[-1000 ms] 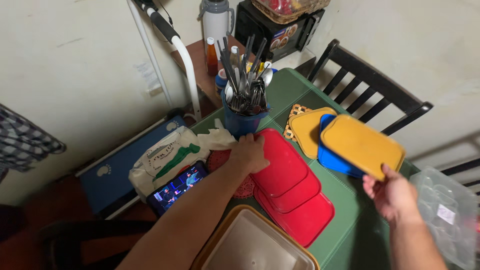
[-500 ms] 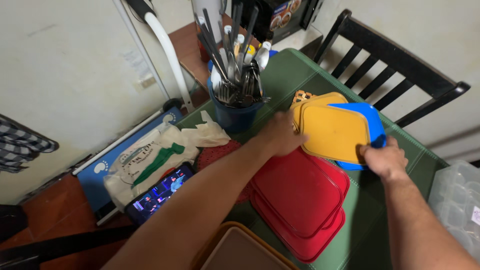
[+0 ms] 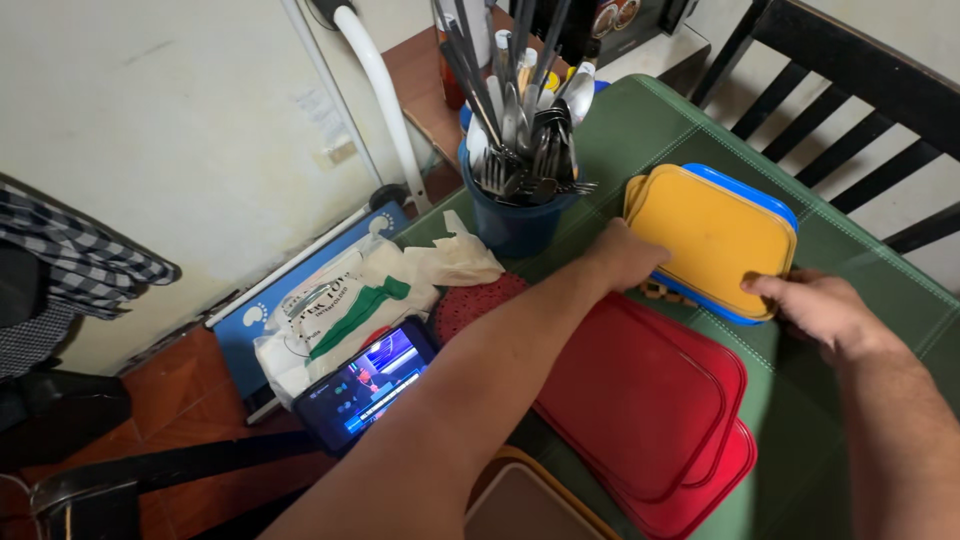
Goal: The person organizes plastic food storage containers on a dining table. They pick up containers and lids, match them, and stack them by size and color. The person also handles ice cream tubs, placing lids on them and stacking them with other containers.
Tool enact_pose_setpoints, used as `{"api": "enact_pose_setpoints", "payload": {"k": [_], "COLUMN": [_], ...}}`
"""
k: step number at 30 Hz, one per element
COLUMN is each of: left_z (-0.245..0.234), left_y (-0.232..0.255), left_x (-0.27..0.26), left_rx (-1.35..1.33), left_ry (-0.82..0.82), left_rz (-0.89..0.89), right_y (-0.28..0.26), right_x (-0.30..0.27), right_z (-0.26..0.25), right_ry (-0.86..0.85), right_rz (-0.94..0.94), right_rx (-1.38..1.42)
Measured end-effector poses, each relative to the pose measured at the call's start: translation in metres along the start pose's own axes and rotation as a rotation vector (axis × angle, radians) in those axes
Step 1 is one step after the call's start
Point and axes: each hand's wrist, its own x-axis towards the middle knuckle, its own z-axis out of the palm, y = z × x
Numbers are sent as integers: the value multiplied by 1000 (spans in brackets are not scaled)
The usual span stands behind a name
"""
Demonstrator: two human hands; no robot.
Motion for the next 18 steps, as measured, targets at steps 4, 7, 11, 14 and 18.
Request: {"api": "enact_pose_setpoints", "payload": {"k": [4, 7, 11, 14, 18], "left_z": [-10, -17, -19, -15, -12], "left_y": [-3, -3, 3, 6, 1], "left_x": [-6, -7, -13, -13, -7], "left_rx": [-119, -205, -48, -25, 85], "left_ry": [-87, -152, -219, -270, -296], "left_rz": [-156, -145, -82, -98, -138], "right_y": [5, 15, 21, 17, 21], "right_x": [4, 4, -13, -25, -31], "right_z": [8, 7, 11, 14, 2], "right_ry": [17, -49, -89, 38, 111], "right_rz": [3, -81, -121, 60, -20], "right_rx": [116, 481, 780, 832, 934]}}
